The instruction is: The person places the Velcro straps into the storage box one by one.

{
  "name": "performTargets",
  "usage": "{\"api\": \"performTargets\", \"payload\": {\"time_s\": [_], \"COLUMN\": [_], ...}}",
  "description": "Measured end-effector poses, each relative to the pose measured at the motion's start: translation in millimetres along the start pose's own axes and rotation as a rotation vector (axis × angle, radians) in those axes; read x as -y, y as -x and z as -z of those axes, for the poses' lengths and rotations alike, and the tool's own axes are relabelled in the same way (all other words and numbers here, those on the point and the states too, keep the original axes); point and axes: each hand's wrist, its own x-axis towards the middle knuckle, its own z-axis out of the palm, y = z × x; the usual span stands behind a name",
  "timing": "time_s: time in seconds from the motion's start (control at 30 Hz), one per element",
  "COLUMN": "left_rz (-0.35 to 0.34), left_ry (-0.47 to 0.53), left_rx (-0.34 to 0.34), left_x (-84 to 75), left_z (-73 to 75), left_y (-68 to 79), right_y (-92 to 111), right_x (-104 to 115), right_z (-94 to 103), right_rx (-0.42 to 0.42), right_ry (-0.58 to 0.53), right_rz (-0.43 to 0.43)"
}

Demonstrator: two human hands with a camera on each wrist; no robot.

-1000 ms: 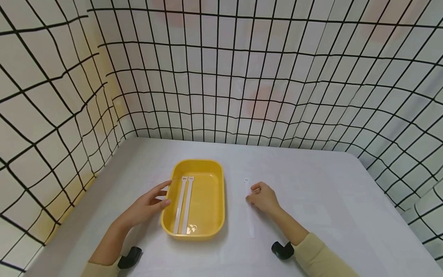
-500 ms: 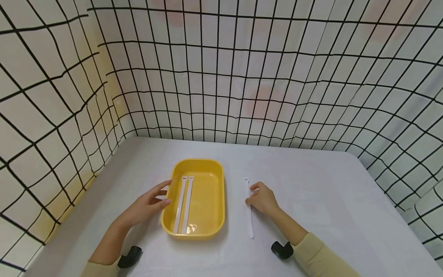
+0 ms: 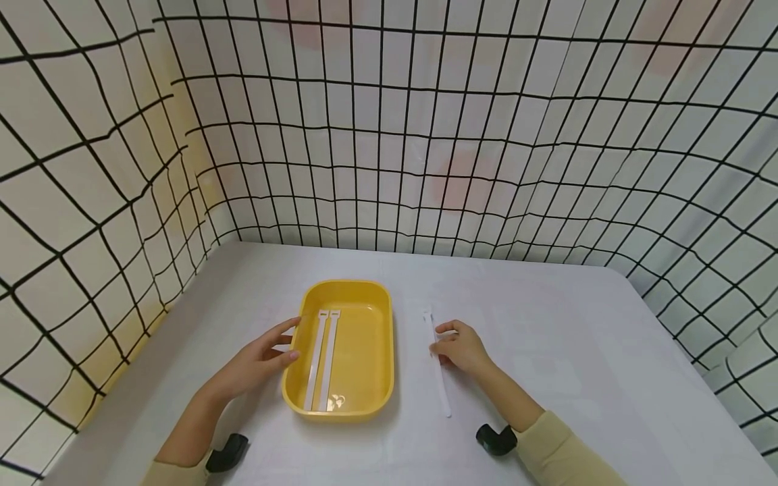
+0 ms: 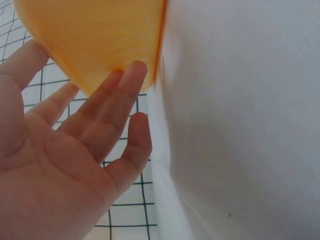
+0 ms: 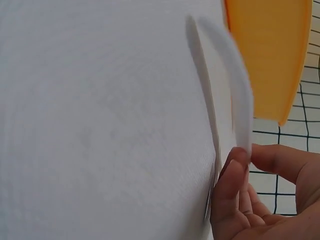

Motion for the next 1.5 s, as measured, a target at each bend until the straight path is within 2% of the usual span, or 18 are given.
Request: {"api": "performTargets", "payload": {"time_s": [0.23, 0.53, 0.7, 1.03, 1.23, 1.5], "left_rz": [-0.016, -0.048, -0.072, -0.063, -0.031, -0.039], "left_ry": [-0.013, -0.019, -0.014, -0.007, -0.018, -0.01], "left_rx": [0.002, 0.008, 0.013, 0.013, 0.002, 0.008], "left_x": [0.8, 3.9, 2.3, 3.7, 5.4, 5.5], "left_z": [0.9, 2.1, 4.4, 3.6, 1.1, 0.6], "left_y": [-0.7, -1.7, -1.8, -2.1, -1.8, -1.3], "right_y": [1, 4, 6, 14, 15, 18], "right_x": [4, 16, 22, 41, 48, 60], "right_z": [1.8, 3.9, 6.6, 12.0, 9.1, 3.3], "right_rx": [0.036, 0.07, 0.101, 0.148, 0.18, 0.209], "right_ry": [-0.137, -0.186, -0.247, -0.344, -0.387, -0.415], "right_rz": [-0.01, -0.036, -0.004, 0.063, 0.103, 0.132]}}
